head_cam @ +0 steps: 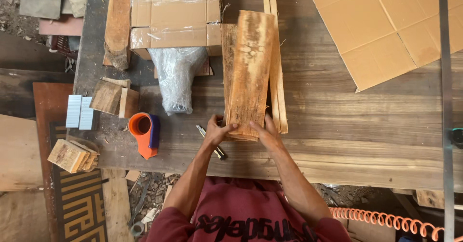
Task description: The person assembles a rectangular wooden frame by arranging planks on a workbench and securing them with a pneumatic nail gun. They position each plank, align the corners, and drive nails into the joints to form a stable frame.
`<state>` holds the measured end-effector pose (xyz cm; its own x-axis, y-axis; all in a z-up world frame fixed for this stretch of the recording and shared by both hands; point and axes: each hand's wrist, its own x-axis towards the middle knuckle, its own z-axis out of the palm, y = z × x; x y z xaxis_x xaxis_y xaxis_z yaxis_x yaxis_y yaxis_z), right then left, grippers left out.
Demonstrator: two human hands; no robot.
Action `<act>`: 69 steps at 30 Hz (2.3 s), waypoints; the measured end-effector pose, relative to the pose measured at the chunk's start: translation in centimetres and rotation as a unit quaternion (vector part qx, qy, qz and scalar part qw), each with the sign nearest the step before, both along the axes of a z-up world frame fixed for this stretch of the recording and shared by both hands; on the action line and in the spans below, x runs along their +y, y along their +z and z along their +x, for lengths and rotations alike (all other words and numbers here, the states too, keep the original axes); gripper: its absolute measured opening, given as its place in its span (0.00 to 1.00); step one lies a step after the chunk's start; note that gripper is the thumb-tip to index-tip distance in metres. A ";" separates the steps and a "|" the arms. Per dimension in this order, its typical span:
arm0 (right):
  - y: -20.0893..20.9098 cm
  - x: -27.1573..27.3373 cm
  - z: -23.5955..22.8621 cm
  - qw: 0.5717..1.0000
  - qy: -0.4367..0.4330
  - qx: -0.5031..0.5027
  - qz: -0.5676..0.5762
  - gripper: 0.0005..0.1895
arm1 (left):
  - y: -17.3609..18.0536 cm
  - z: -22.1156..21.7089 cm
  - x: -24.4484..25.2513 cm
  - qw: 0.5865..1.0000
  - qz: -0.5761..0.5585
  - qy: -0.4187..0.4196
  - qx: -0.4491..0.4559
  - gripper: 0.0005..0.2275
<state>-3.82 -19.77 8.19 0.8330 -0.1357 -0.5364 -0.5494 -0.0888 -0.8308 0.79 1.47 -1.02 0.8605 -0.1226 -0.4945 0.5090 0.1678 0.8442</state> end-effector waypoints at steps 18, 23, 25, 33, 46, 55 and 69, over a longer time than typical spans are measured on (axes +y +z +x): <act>-1.7 -6.5 1.8 0.921 0.123 -0.103 -0.355 0.46 | 8.8 -1.3 -3.8 0.942 0.321 -0.086 -0.044 0.43; 0.5 -9.3 1.3 0.947 0.114 -0.104 -0.282 0.41 | 9.7 -1.6 -7.2 0.918 0.373 -0.037 -0.128 0.41; -0.5 -11.3 0.6 0.969 0.086 -0.079 -0.217 0.38 | 7.5 -1.5 -8.4 0.870 0.455 -0.053 -0.185 0.36; -2.2 -13.8 -0.2 0.967 0.056 -0.104 -0.226 0.38 | 6.2 -2.5 -15.1 0.740 0.611 -0.154 -0.235 0.37; -2.2 -13.4 -0.1 0.955 -0.003 -0.086 -0.283 0.26 | 2.6 1.0 -13.9 0.919 0.319 -0.025 -0.230 0.22; -7.9 -14.8 2.2 0.940 -0.030 -0.058 -0.335 0.30 | 12.1 0.3 -10.6 0.874 0.350 -0.040 -0.336 0.17; -6.4 -15.5 0.3 0.886 -0.163 -0.123 -0.417 0.16 | 12.4 0.6 -9.2 0.887 0.210 0.001 -0.412 0.17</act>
